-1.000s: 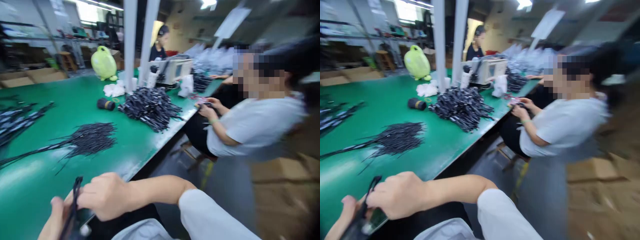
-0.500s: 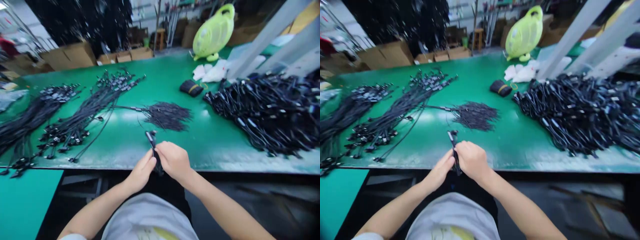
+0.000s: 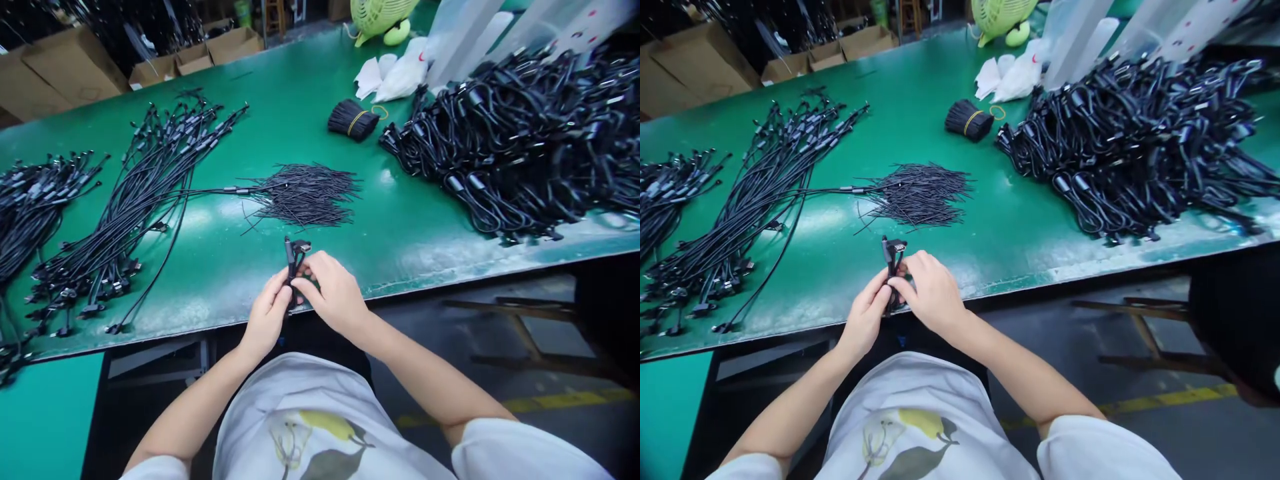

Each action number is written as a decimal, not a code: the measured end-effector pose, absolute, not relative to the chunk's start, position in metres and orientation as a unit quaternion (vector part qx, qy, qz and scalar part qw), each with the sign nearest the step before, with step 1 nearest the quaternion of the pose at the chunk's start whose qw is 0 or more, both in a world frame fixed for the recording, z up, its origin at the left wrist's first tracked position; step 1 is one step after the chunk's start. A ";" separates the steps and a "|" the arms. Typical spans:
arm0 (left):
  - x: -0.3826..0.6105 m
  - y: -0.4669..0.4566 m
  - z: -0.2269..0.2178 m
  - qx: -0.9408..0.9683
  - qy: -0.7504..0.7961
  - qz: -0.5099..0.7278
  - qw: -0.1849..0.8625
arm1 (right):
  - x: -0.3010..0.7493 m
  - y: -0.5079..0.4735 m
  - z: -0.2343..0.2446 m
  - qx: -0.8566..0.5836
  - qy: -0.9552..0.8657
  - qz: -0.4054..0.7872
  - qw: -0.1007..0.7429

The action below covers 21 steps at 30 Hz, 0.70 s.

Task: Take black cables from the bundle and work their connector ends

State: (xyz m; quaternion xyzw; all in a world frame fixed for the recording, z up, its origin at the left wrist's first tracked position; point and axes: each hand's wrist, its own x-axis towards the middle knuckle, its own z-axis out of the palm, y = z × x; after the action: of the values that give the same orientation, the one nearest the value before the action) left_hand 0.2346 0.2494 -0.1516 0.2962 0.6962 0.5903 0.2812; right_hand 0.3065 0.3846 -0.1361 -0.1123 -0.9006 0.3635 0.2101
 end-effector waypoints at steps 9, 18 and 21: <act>0.223 0.245 -0.145 0.576 0.702 0.330 0.259 | 0.326 0.435 -0.145 -0.188 -0.886 0.392 0.161; 0.194 0.236 -0.176 0.506 0.715 0.412 0.253 | 0.419 0.693 -0.103 -0.522 -0.769 0.029 0.369; 0.204 0.243 -0.162 0.371 0.684 0.547 0.309 | 0.430 0.763 -0.103 -0.615 -0.722 0.029 0.314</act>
State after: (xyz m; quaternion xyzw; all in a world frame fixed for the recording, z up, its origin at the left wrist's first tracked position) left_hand 0.2035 0.2426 -0.1625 0.3712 0.6838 0.5466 0.3095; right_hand 0.4302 0.7627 -0.1034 -0.6154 -0.7223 0.0295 0.3141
